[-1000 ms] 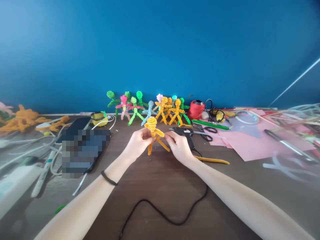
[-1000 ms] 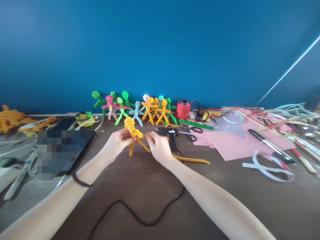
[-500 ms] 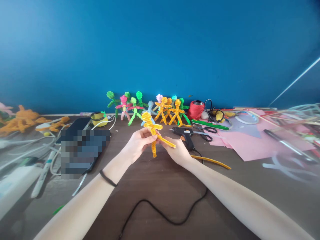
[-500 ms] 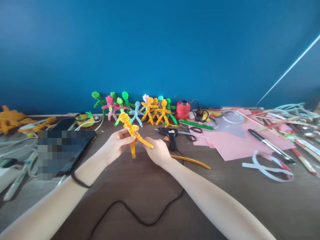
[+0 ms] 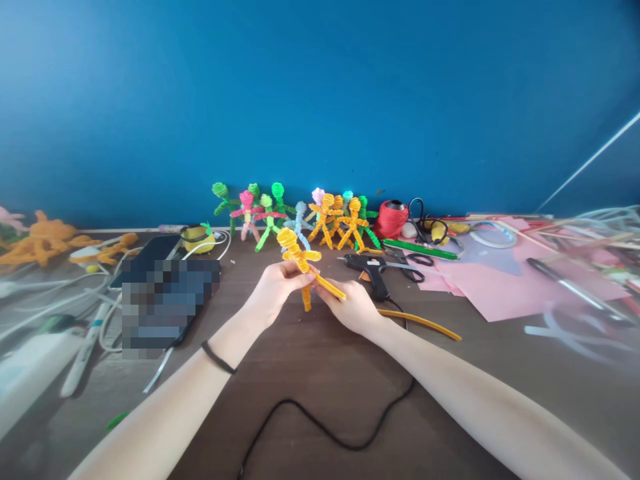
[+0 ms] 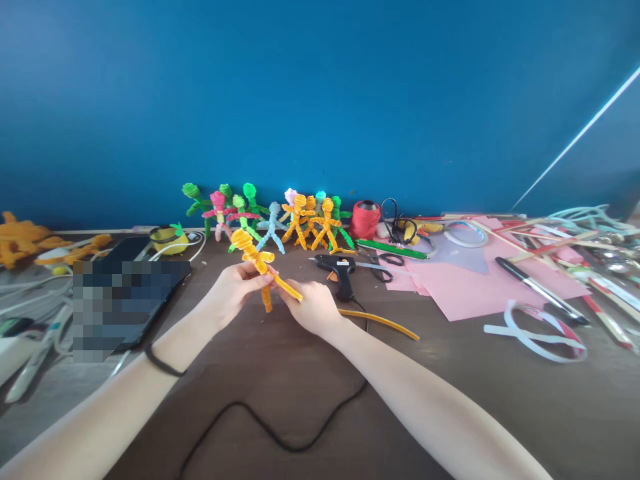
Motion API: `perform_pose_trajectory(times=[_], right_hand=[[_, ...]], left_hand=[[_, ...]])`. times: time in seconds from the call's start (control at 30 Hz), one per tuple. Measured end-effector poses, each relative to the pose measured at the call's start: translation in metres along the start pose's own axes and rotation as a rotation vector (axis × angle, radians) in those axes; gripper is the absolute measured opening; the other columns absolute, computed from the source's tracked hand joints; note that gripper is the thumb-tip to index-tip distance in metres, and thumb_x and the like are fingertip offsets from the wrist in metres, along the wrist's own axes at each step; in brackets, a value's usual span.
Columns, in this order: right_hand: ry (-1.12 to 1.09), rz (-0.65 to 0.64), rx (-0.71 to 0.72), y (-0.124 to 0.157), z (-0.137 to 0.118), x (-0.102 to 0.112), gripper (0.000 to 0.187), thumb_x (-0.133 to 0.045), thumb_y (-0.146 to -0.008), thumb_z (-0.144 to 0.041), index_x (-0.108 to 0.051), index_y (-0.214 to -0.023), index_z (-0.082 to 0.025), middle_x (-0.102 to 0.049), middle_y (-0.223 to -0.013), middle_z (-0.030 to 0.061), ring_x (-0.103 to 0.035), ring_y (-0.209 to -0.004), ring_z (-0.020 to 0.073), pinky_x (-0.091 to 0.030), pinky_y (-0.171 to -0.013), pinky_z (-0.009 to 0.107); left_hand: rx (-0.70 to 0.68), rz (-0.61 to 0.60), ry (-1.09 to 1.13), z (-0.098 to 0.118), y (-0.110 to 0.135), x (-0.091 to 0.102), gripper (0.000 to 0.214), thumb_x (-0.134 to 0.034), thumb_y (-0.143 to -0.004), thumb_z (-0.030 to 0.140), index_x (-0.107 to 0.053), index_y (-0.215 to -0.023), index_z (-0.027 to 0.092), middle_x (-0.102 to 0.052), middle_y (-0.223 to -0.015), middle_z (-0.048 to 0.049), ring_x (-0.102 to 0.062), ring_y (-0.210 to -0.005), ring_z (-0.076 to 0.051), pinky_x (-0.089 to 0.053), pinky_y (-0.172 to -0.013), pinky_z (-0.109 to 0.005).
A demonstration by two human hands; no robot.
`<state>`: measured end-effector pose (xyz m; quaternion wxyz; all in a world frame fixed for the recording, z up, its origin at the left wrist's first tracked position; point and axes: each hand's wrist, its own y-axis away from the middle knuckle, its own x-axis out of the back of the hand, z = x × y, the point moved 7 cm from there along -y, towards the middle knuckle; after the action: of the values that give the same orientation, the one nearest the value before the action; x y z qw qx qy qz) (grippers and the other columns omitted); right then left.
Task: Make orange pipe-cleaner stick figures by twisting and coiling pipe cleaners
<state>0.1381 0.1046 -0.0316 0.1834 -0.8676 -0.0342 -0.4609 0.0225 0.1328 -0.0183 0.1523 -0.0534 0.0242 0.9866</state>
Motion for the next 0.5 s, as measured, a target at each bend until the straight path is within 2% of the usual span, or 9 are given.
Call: perform_pose_trajectory(times=[0.07,0.3,0.5], right_hand=[[0.05,-0.012,0.026,0.0,-0.003,-0.001,0.032,-0.034,-0.088,-0.035,-0.062,-0.092,-0.021,-0.067,-0.07,0.0039,-0.06,-0.061,0.017,-0.031,-0.053,0.024],[0.099,-0.081,0.157,0.004,-0.016,-0.007,0.027,-0.037,-0.087,-0.037,-0.059,-0.092,-0.021,-0.066,-0.08,0.004,-0.06,-0.061,0.0154,-0.031,-0.053,0.023],[0.113,-0.026,0.265,0.009,-0.026,-0.005,0.025,-0.037,-0.087,-0.031,-0.058,-0.089,-0.018,-0.063,-0.064,0.0035,-0.056,-0.052,0.0137,-0.028,-0.049,0.023]], left_hand=[[-0.017,0.05,-0.048,0.0,-0.001,0.004,0.018,-0.072,-0.058,0.023,-0.068,-0.073,0.015,-0.067,-0.075,-0.0026,-0.059,-0.074,-0.015,-0.044,-0.081,-0.03],[-0.101,0.188,-0.16,0.005,0.001,0.01,0.017,-0.068,-0.061,0.025,-0.066,-0.073,0.015,-0.068,-0.08,-0.0039,-0.06,-0.082,-0.02,-0.044,-0.079,-0.031],[-0.189,0.157,-0.481,0.014,0.004,0.007,0.018,-0.062,-0.066,0.032,-0.067,-0.073,0.016,-0.067,-0.072,-0.0028,-0.06,-0.074,-0.02,-0.044,-0.068,-0.028]])
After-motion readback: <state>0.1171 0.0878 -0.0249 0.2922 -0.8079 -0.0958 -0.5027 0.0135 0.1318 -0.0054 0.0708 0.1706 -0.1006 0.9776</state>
